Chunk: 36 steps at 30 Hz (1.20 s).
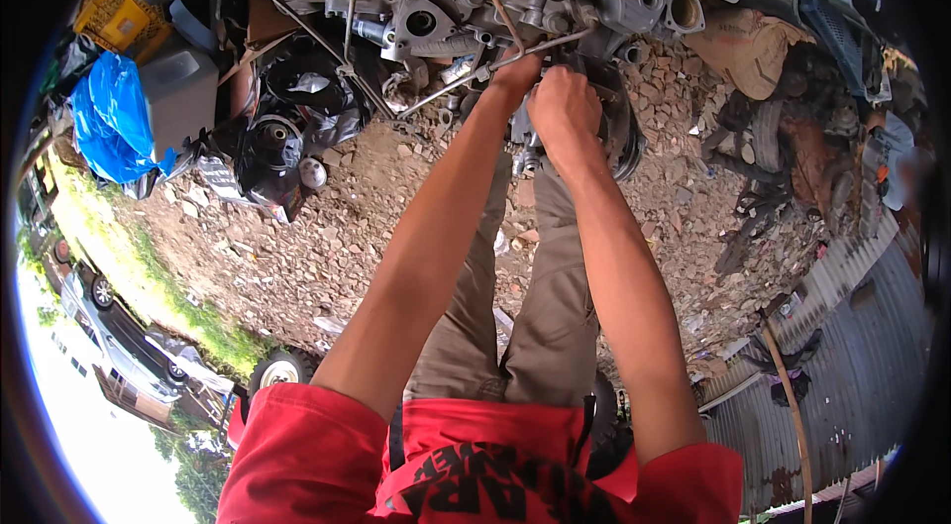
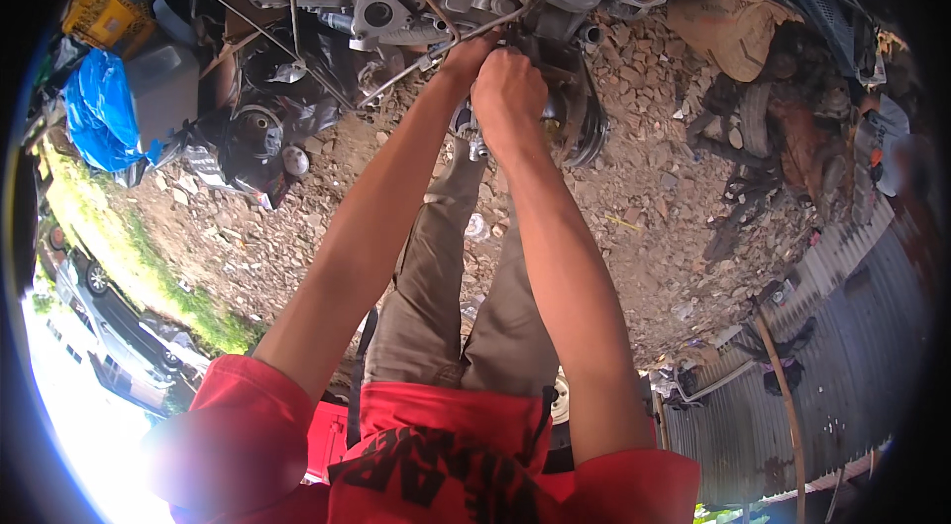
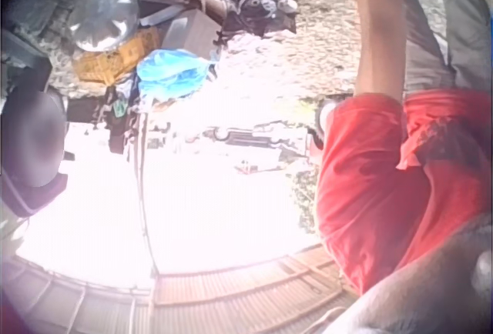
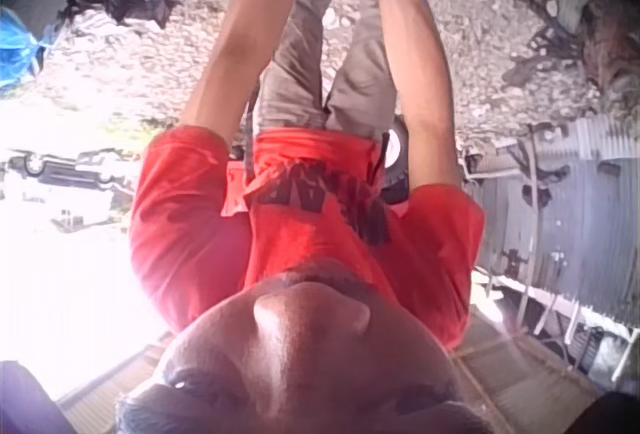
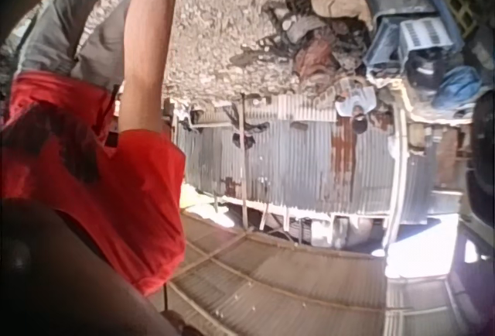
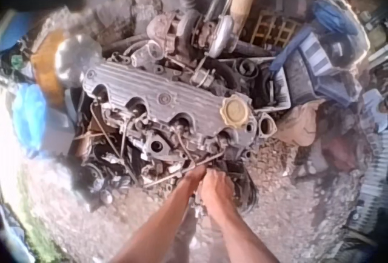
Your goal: The person works on a car engine block, using a wrench to loosen and remove bolts from the cylinder head. They then detach and set aside a metal cover. The scene is outdoors with scattered parts and vehicles nearby.
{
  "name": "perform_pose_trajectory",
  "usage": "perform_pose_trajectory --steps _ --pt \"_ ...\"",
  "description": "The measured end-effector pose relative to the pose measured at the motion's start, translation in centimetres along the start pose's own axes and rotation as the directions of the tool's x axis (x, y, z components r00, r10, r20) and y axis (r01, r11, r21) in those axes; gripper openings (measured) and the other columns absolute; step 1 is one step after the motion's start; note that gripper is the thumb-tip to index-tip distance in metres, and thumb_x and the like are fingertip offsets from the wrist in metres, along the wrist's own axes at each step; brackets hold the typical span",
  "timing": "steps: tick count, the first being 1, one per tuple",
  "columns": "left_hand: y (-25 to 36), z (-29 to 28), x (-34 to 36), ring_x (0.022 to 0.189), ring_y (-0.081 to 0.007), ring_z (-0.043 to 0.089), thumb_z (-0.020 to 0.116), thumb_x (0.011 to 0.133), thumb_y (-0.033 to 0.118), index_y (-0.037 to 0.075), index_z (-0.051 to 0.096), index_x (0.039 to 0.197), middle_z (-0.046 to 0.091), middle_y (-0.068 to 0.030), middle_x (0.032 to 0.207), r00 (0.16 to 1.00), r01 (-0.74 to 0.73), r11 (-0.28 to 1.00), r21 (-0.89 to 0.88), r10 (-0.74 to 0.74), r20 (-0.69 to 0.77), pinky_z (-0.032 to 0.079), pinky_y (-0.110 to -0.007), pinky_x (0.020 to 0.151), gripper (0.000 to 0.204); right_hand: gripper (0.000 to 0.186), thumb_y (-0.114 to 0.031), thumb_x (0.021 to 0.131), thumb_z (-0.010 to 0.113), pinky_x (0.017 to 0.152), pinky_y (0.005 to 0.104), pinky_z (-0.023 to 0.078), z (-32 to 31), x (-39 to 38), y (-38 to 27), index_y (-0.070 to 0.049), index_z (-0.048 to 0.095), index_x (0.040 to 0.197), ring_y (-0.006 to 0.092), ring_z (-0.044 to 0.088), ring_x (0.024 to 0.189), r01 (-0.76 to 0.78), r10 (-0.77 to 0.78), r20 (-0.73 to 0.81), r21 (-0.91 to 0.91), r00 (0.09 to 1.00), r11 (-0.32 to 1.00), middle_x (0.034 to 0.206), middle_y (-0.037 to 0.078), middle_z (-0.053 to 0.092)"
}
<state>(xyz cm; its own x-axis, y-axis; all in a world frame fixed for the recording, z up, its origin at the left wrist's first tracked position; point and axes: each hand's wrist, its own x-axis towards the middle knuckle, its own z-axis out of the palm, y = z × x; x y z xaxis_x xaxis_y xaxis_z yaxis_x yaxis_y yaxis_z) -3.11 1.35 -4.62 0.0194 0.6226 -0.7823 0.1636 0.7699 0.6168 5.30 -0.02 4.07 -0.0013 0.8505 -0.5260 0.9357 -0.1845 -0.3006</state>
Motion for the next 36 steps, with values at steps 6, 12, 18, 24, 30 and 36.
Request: perform_pose_trajectory --steps 6,12,18,24,30,36 --pt "-0.8 1.2 -0.1 0.089 -0.0192 0.058 0.056 0.091 0.023 0.0 0.064 0.115 0.067 -0.0108 0.102 0.986 -0.108 0.973 -0.206 0.078 -0.15 0.047 -0.033 0.08 0.034 0.023 -0.014 0.085 0.059 0.068 0.0499 0.054 0.9 -0.5 0.7 0.007 0.055 0.093 0.0445 0.065 0.079 0.002 -0.005 0.026 0.112 1.0 0.994 0.079 0.031 0.064" --pt "-3.1 0.0 0.6 0.09 -0.0178 0.058 0.059 0.091 0.029 -0.001 0.062 0.119 0.068 -0.016 0.101 0.976 -0.189 0.974 -0.123 0.173 -0.132 0.046 -0.033 0.081 0.04 0.028 -0.014 0.086 0.063 0.063 0.0467 0.056 0.3 -2.8 -0.2 0.008 0.049 0.096 0.0416 0.067 0.076 -0.023 0.004 0.118 0.159 0.993 0.987 0.076 0.027 0.065" --pt "-1.0 1.4 0.0 0.113 -0.0296 0.056 0.055 0.094 0.031 -0.003 0.056 0.126 0.06 -0.0202 0.122 0.99 -0.12 0.957 -0.263 0.095 -0.104 0.042 -0.034 0.095 0.047 0.023 -0.014 0.083 0.066 0.061 0.0496 0.052 0.1 -1.0 1.2 0.005 0.053 0.085 0.0445 0.064 0.074 -0.014 0.034 -0.062 0.3 0.998 0.954 0.073 0.03 0.063" --pt "-4.8 2.2 2.2 0.118 -0.0386 0.051 0.049 0.096 0.031 -0.003 0.055 0.123 0.055 -0.0196 0.13 0.95 -0.309 0.951 0.026 0.31 -0.031 0.043 -0.039 0.098 0.044 0.026 -0.017 0.082 0.068 0.069 0.0468 0.054 -2.2 2.0 1.3 0.007 0.058 0.087 0.0433 0.065 0.08 0.027 -0.01 -0.068 0.25 0.998 0.968 0.078 0.029 0.065" --pt "-4.3 1.3 2.4 0.11 -0.0394 0.057 0.051 0.095 0.027 0.001 0.059 0.119 0.062 -0.022 0.117 0.941 -0.326 0.944 0.058 0.33 -0.08 0.045 -0.042 0.094 0.037 0.028 -0.021 0.083 0.066 0.072 0.0475 0.053 -2.9 4.8 2.0 0.007 0.064 0.09 0.044 0.064 0.081 0.041 -0.018 -0.096 0.242 0.995 0.969 0.08 0.029 0.065" --pt "-5.1 2.0 1.8 0.109 -0.0343 0.06 0.05 0.094 0.027 0.0 0.059 0.121 0.063 -0.0221 0.115 0.948 -0.304 0.948 -0.091 0.291 -0.131 0.046 -0.039 0.093 0.038 0.026 -0.02 0.083 0.066 0.069 0.0484 0.051 -2.8 3.7 1.5 0.006 0.065 0.089 0.0449 0.062 0.082 0.044 0.0 -0.152 0.285 0.988 0.958 0.078 0.027 0.064"
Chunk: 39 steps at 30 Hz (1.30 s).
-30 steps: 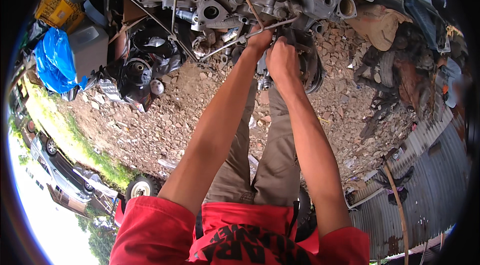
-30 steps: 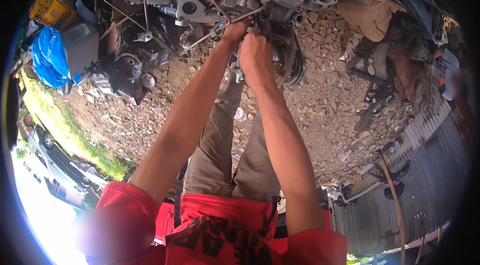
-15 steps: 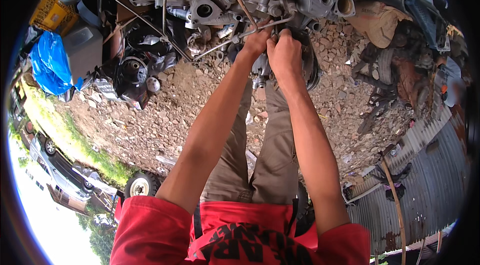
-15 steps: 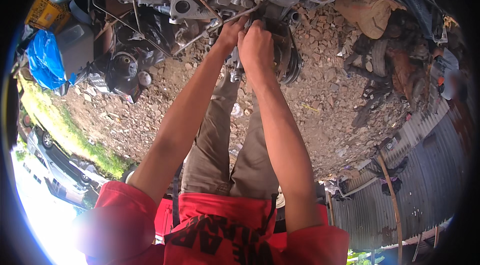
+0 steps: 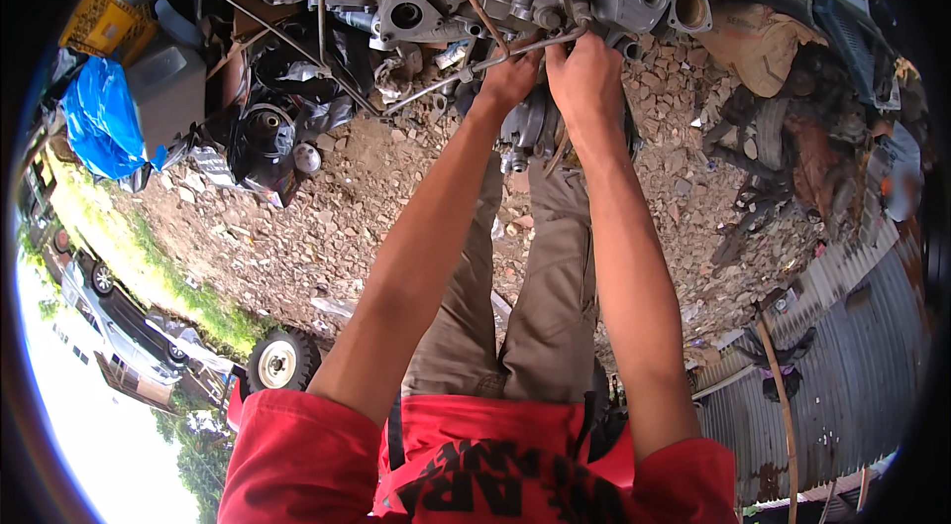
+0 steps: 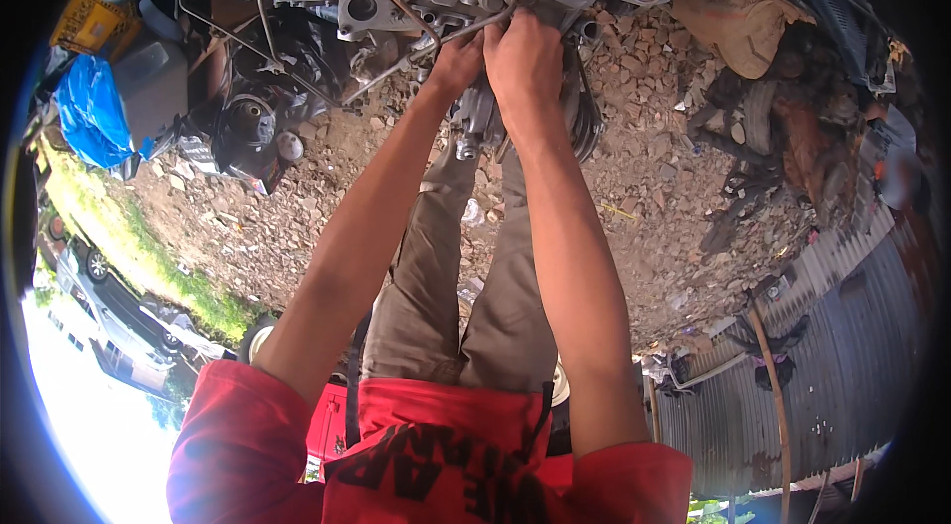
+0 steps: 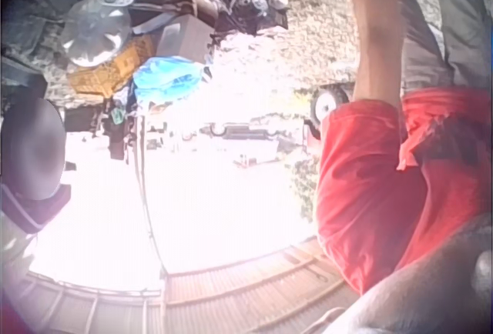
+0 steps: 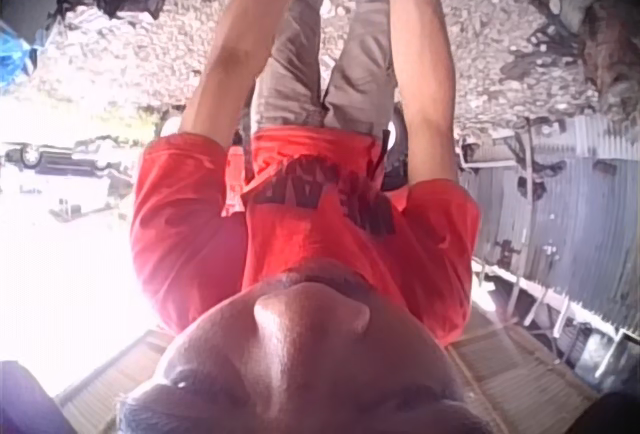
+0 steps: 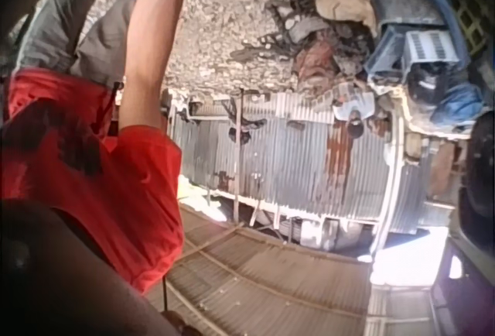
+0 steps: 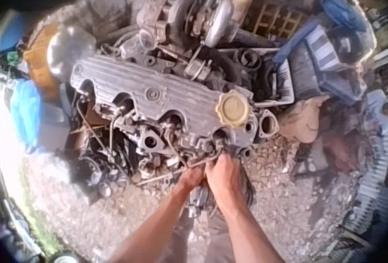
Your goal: The person works on a car engine block, using a wrench to loosen and remove bolts from the cylinder head. They then detach and set aside a metal cover. The scene is outdoors with scattered parts and vehicles nearby.
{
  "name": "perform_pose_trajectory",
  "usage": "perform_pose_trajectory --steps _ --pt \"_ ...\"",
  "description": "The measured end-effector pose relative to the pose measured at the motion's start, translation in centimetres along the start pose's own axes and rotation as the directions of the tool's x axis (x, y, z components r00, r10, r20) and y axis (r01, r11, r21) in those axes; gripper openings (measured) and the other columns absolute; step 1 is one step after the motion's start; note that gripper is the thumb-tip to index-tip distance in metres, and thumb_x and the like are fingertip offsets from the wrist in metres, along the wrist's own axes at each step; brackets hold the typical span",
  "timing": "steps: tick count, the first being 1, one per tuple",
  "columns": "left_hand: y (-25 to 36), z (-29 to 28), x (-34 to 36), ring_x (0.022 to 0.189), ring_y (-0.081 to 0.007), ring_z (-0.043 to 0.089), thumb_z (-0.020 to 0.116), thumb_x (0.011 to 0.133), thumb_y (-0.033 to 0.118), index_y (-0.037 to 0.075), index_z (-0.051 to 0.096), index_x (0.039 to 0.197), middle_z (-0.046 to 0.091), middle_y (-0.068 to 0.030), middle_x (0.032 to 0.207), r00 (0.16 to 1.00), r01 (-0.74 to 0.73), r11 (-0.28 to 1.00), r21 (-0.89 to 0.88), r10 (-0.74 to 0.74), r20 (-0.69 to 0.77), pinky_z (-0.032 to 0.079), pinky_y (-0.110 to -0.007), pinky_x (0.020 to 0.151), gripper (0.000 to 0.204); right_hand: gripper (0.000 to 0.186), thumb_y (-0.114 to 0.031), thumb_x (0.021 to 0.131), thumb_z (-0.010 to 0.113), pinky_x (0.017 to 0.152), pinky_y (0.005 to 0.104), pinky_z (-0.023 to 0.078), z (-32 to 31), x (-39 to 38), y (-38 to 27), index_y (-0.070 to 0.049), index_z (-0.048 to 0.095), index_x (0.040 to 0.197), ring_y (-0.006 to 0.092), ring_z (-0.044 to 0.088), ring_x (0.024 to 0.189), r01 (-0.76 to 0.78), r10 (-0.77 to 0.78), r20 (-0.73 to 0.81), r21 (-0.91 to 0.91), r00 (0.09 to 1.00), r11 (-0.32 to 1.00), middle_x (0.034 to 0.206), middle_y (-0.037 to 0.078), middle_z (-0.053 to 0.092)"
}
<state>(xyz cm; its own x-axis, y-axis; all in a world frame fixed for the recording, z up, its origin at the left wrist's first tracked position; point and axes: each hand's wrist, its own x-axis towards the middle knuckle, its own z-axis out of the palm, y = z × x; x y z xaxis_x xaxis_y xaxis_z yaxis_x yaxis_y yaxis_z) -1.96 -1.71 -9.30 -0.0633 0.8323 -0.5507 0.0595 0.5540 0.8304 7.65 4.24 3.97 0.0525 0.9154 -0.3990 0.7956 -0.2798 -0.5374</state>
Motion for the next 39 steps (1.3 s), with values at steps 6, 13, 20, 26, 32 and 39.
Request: perform_pose_trajectory --steps 6,13,20,26,32,39 --pt "-0.1 -0.3 0.8 0.116 -0.0294 0.057 0.051 0.094 0.029 0.002 0.049 0.133 0.058 -0.0193 0.126 0.988 -0.037 0.999 0.009 0.035 0.148 0.044 -0.037 0.097 0.048 0.023 -0.018 0.082 0.069 0.068 0.0468 0.054 0.6 -0.9 -0.5 0.005 0.064 0.086 0.0426 0.065 0.079 -0.018 0.018 0.015 0.012 1.0 1.0 0.077 0.028 0.065" --pt "-2.2 0.0 0.9 0.13 -0.0299 0.044 0.048 0.094 0.025 0.011 0.044 0.14 0.05 -0.0162 0.137 0.97 0.075 0.997 0.0 -0.073 0.232 0.036 -0.035 0.107 0.048 0.024 -0.019 0.082 0.068 0.066 0.047 0.053 0.3 -1.0 -0.1 0.005 0.065 0.086 0.0427 0.065 0.077 0.015 -0.015 0.031 -0.009 0.999 1.0 0.077 0.027 0.065" --pt "-3.3 -1.2 1.2 0.112 -0.0117 0.053 0.053 0.091 0.01 0.009 0.051 0.136 0.059 -0.0057 0.124 0.929 -0.232 0.972 0.051 0.205 0.308 0.043 -0.028 0.096 0.045 0.025 -0.023 0.083 0.064 0.067 0.049 0.052 0.0 -2.0 0.0 0.001 0.067 0.088 0.0427 0.064 0.074 0.054 -0.04 0.079 -0.173 0.996 0.983 0.075 0.025 0.065" --pt "-1.4 -1.9 1.3 0.124 -0.0171 0.049 0.045 0.087 0.003 0.013 0.042 0.143 0.053 -0.0085 0.135 0.923 -0.231 0.899 0.372 0.081 0.376 0.038 -0.029 0.104 0.056 0.022 -0.024 0.082 0.065 0.076 0.0447 0.045 0.7 -3.9 1.2 -0.005 0.07 0.091 0.0332 0.059 0.091 0.286 -0.244 0.151 -0.428 0.958 0.857 0.091 0.016 0.066" --pt "1.2 -2.8 1.5 0.119 -0.0205 0.053 0.047 0.087 0.005 0.015 0.037 0.145 0.053 -0.0105 0.134 0.894 -0.411 0.738 0.535 0.211 0.397 0.042 -0.031 0.1 0.06 0.028 -0.024 0.084 0.064 0.083 0.045 0.036 1.9 -5.8 1.7 -0.002 0.069 0.1 0.031 0.046 0.105 0.339 -0.31 0.149 -0.562 0.939 0.755 0.107 0.014 0.055" --pt "-0.5 -2.4 2.3 0.102 -0.024 0.062 0.054 0.081 0.001 0.009 0.053 0.129 0.064 -0.0124 0.116 0.939 -0.278 0.843 0.461 0.136 0.317 0.049 -0.034 0.082 0.049 0.018 -0.017 0.081 0.064 0.081 0.0456 0.035 1.5 -5.2 1.3 -0.001 0.07 0.077 0.0311 0.05 0.096 0.325 -0.271 0.182 -0.451 0.945 0.831 0.096 0.014 0.055"
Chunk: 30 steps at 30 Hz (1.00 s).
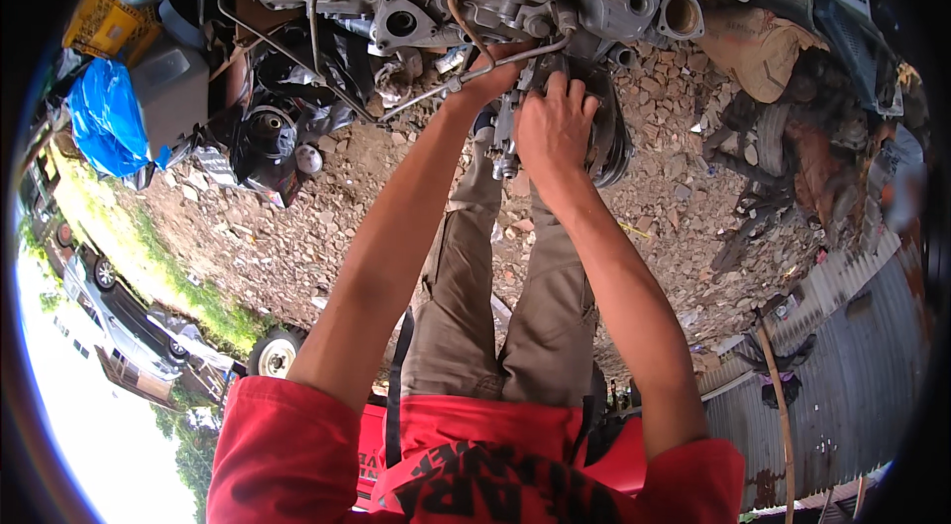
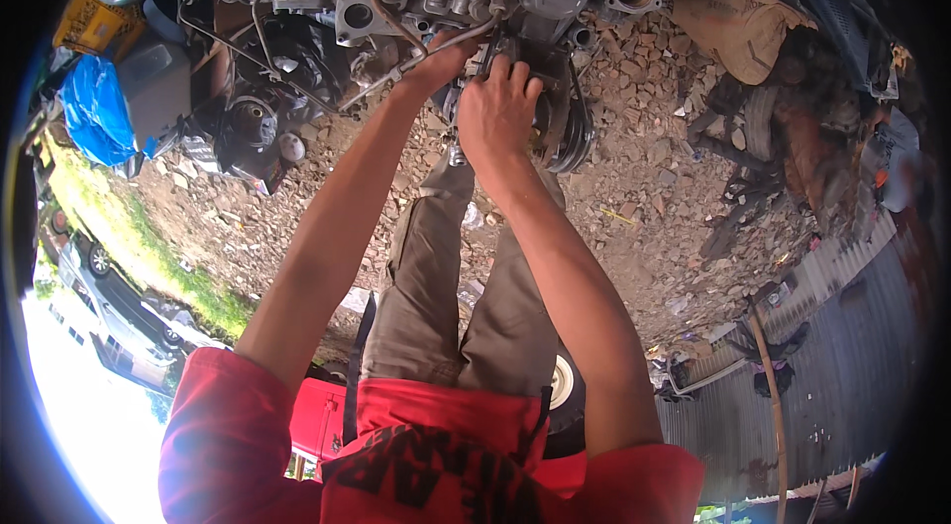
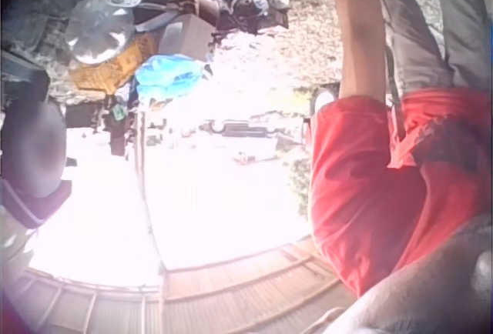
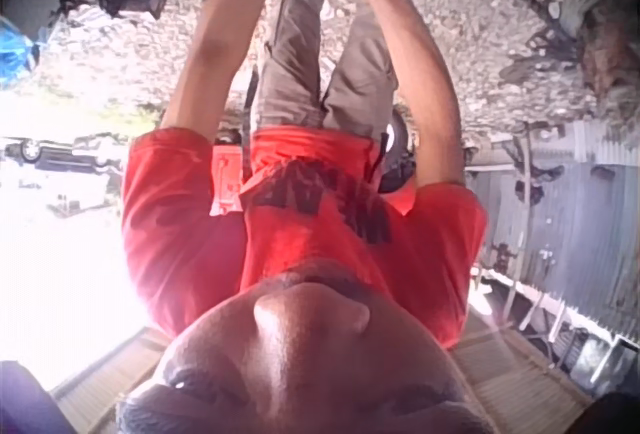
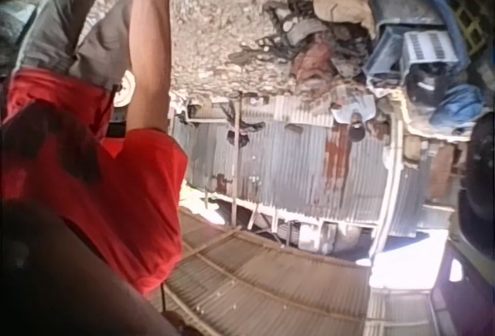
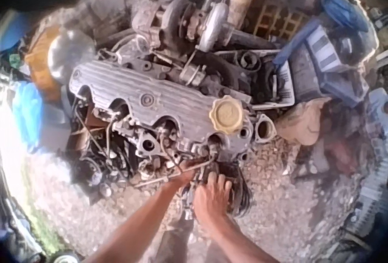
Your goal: The person works on a car engine block, using a wrench to loosen and remove bolts from the cylinder head. They then detach and set aside a metal cover. The scene is outdoors with scattered parts and vehicles nearby.
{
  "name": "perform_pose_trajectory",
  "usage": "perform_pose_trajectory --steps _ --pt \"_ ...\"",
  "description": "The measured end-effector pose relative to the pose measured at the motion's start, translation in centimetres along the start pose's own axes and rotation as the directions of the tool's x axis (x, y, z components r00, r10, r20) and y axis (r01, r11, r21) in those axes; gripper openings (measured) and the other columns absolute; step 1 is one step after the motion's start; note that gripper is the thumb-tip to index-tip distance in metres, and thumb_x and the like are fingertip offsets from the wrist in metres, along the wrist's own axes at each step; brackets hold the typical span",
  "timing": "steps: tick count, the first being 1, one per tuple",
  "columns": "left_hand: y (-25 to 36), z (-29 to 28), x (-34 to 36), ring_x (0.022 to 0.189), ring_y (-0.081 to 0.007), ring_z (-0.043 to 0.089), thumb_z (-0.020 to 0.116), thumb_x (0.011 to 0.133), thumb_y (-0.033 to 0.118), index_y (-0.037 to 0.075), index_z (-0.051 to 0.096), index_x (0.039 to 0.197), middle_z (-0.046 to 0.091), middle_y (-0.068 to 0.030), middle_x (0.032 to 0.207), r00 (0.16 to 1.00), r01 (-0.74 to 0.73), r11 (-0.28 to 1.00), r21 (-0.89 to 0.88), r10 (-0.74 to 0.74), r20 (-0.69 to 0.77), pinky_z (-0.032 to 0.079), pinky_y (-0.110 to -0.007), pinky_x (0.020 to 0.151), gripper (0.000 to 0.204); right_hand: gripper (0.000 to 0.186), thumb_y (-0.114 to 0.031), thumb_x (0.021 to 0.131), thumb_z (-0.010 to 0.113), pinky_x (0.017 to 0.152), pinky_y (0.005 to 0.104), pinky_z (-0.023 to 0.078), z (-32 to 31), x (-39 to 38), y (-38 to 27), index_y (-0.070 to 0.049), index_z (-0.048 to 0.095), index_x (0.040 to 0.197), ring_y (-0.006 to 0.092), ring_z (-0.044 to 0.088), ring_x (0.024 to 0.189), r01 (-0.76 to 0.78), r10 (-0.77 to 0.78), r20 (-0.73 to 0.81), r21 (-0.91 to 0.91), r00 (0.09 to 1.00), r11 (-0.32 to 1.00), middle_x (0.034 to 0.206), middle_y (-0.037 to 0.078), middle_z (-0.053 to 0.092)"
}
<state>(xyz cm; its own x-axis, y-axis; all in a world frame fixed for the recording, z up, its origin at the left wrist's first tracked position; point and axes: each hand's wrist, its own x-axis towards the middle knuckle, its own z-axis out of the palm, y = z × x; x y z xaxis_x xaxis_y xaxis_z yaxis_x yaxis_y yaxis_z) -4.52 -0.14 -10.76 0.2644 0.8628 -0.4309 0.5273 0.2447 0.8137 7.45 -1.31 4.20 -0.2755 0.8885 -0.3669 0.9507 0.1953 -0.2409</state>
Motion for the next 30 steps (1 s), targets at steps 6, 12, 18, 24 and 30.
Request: perform_pose_trajectory --steps 6,12,18,24,30 --pt "1.9 -1.0 -1.1 0.113 -0.028 0.056 0.049 0.089 0.01 0.001 0.055 0.126 0.06 -0.016 0.123 0.995 -0.049 0.962 0.267 0.022 0.102 0.042 -0.039 0.097 0.039 0.016 -0.015 0.082 0.063 0.081 0.0454 0.036 -0.5 0.3 -0.4 0.0 0.069 0.079 0.0322 0.051 0.096 -0.086 0.087 -0.011 0.081 0.996 0.993 0.097 0.015 0.054" --pt "1.3 0.5 -3.2 0.126 -0.0191 0.047 0.045 0.091 0.009 -0.005 0.046 0.135 0.052 -0.0139 0.136 0.945 0.321 0.821 -0.471 -0.306 0.111 0.033 -0.031 0.107 0.046 0.015 -0.014 0.085 0.061 0.079 0.0461 0.037 -0.6 -2.8 -1.7 0.0 0.067 0.082 0.0305 0.051 0.097 -0.145 0.151 -0.014 0.21 0.988 0.967 0.097 0.014 0.053" --pt "-0.6 2.5 -2.9 0.125 -0.0188 0.045 0.045 0.09 0.006 -0.007 0.043 0.137 0.052 -0.0151 0.134 0.958 0.236 0.75 -0.618 -0.288 0.017 0.033 -0.031 0.106 0.049 0.017 -0.014 0.087 0.058 0.075 0.0475 0.048 -1.7 0.1 -0.9 0.002 0.063 0.086 0.0402 0.061 0.087 -0.242 0.241 0.035 0.247 0.97 0.938 0.095 0.021 0.061" --pt "3.3 1.5 -1.5 0.121 -0.0195 0.05 0.044 0.092 0.01 -0.005 0.046 0.135 0.055 -0.0145 0.131 0.975 0.184 0.866 -0.464 -0.222 -0.029 0.037 -0.032 0.103 0.045 0.02 -0.014 0.087 0.056 0.07 0.0496 0.051 -3.6 3.1 1.5 0.005 0.061 0.085 0.0448 0.063 0.08 -0.294 0.273 0.107 0.348 0.956 0.89 0.078 0.029 0.064" --pt "1.1 1.3 -0.7 0.125 -0.02 0.048 0.053 0.088 0.018 0.008 0.053 0.131 0.053 -0.0041 0.134 0.949 -0.294 0.239 0.925 0.187 0.254 0.046 -0.039 0.091 0.045 0.021 -0.015 0.087 0.059 0.069 0.0485 0.053 -4.0 4.7 1.0 0.006 0.062 0.085 0.044 0.064 0.078 -0.258 0.317 -0.054 0.46 0.947 0.85 0.079 0.028 0.065"
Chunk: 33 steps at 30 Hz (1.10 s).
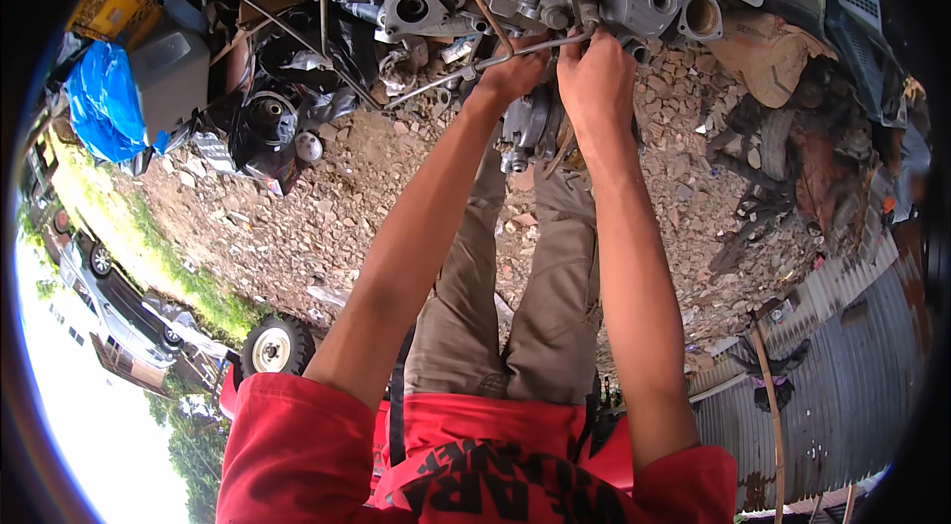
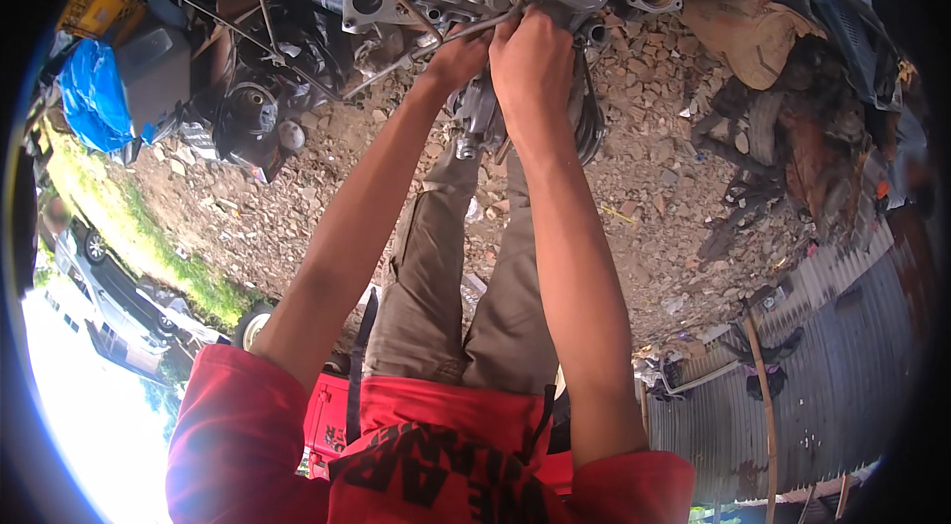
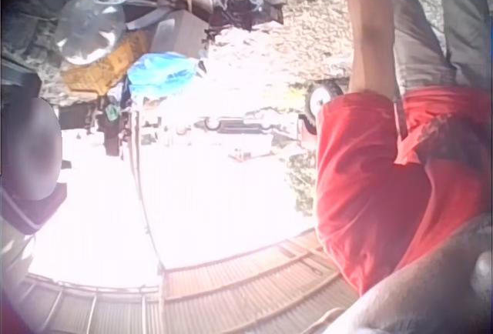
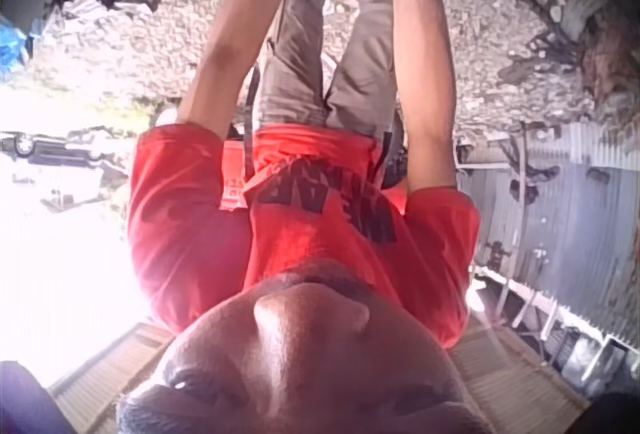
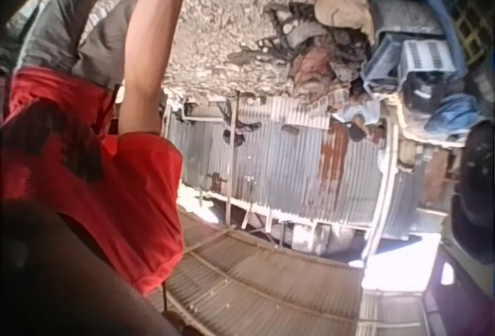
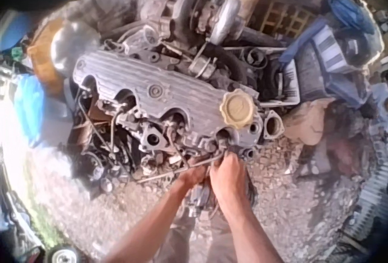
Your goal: The person works on a car engine block, using a wrench to loosen and remove bolts from the cylinder head. They then detach and set aside a metal cover. The scene is outdoors with scattered parts and vehicles nearby.
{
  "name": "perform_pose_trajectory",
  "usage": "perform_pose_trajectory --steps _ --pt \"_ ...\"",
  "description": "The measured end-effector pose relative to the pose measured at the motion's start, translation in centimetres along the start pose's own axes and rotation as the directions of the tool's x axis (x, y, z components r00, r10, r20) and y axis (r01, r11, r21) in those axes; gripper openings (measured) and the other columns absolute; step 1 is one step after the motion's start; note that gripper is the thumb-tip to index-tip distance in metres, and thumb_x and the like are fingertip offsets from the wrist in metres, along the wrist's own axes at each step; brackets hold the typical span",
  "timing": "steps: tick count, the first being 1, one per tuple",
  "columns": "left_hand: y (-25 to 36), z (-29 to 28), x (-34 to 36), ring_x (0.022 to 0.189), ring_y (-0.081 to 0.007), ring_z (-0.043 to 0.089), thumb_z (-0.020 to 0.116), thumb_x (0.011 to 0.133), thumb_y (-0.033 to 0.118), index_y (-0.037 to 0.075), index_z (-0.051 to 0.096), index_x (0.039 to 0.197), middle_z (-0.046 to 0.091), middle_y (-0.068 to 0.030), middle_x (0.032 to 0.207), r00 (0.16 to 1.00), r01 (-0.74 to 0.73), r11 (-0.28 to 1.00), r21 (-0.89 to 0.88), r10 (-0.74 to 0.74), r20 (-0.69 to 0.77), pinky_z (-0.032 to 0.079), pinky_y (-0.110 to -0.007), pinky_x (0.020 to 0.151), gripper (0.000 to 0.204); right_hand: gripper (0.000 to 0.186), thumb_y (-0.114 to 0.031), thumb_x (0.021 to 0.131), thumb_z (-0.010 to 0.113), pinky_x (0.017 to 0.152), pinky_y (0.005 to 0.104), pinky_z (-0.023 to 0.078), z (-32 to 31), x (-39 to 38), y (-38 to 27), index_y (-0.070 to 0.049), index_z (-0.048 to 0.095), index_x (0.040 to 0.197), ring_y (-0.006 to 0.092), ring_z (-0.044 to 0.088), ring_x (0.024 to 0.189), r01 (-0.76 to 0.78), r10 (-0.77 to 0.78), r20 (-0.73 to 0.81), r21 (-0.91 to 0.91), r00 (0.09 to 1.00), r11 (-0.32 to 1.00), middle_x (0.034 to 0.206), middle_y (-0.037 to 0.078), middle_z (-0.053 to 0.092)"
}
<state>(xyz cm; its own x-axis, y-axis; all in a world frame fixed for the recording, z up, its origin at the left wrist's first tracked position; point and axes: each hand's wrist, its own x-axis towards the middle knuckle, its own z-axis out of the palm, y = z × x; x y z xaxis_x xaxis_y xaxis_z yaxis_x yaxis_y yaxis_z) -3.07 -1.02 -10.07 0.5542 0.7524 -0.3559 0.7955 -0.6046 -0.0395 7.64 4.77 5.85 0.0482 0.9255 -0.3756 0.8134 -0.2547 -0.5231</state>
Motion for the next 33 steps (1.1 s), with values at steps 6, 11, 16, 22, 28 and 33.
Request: perform_pose_trajectory --steps 6,11,16,22,28,33 --pt "0.1 -0.1 0.2 0.12 -0.0195 0.051 0.052 0.087 0.019 0.006 0.059 0.121 0.06 -0.0038 0.122 0.961 0.212 0.575 -0.79 -0.271 0.061 0.047 -0.039 0.091 0.036 0.025 -0.018 0.086 0.064 0.072 0.0477 0.05 1.9 -0.7 1.2 0.006 0.062 0.093 0.0441 0.063 0.083 0.085 -0.079 -0.068 0.079 0.995 0.993 0.085 0.028 0.064" --pt "0.5 2.4 -1.2 0.11 -0.0168 0.057 0.049 0.096 0.03 0.009 0.054 0.13 0.063 -0.0066 0.119 0.942 0.03 -0.075 -0.997 -0.333 0.054 0.045 -0.032 0.092 0.04 0.027 -0.02 0.085 0.067 0.074 0.0458 0.05 2.6 -1.8 1.3 0.004 0.064 0.097 0.0428 0.063 0.086 0.175 -0.168 -0.097 0.071 0.981 0.982 0.09 0.026 0.065" --pt "-0.2 2.9 -0.8 0.12 -0.023 0.053 0.043 0.099 0.032 0.013 0.051 0.135 0.058 -0.0112 0.129 0.951 0.139 0.043 -0.989 -0.285 0.122 0.042 -0.035 0.099 0.041 0.023 -0.019 0.083 0.067 0.07 0.0454 0.051 1.3 -0.9 1.9 0.003 0.065 0.084 0.0419 0.063 0.08 0.073 -0.073 -0.005 0.074 0.997 0.995 0.082 0.022 0.064" --pt "-0.8 0.1 -0.8 0.129 -0.023 0.046 0.042 0.097 0.018 0.013 0.047 0.138 0.048 -0.009 0.14 0.96 0.228 0.403 -0.886 -0.243 0.137 0.04 -0.035 0.105 0.041 0.024 -0.026 0.086 0.064 0.075 0.0458 0.045 2.9 -2.2 3.2 -0.003 0.068 0.079 0.0345 0.06 0.085 0.198 -0.228 -0.105 -0.238 0.968 0.951 0.085 0.015 0.063" --pt "-1.9 0.8 0.5 0.115 -0.0219 0.055 0.044 0.094 0.011 0.016 0.048 0.136 0.059 -0.0083 0.125 0.97 0.211 0.51 -0.834 -0.216 0.113 0.044 -0.037 0.097 0.043 0.022 -0.025 0.086 0.062 0.078 0.0445 0.037 3.8 -5.8 3.0 -0.005 0.071 0.084 0.0297 0.051 0.093 0.196 -0.216 -0.01 -0.378 0.976 0.905 0.092 0.009 0.058" --pt "-2.0 1.8 0.8 0.114 -0.0209 0.055 0.044 0.095 0.019 0.016 0.052 0.133 0.062 -0.0068 0.118 0.943 0.25 0.21 -0.945 -0.274 0.189 0.043 -0.036 0.096 0.039 0.022 -0.023 0.087 0.061 0.077 0.044 0.035 4.3 -6.1 2.9 -0.004 0.071 0.08 0.0292 0.05 0.093 0.251 -0.254 0.056 -0.465 0.966 0.849 0.091 0.01 0.059"
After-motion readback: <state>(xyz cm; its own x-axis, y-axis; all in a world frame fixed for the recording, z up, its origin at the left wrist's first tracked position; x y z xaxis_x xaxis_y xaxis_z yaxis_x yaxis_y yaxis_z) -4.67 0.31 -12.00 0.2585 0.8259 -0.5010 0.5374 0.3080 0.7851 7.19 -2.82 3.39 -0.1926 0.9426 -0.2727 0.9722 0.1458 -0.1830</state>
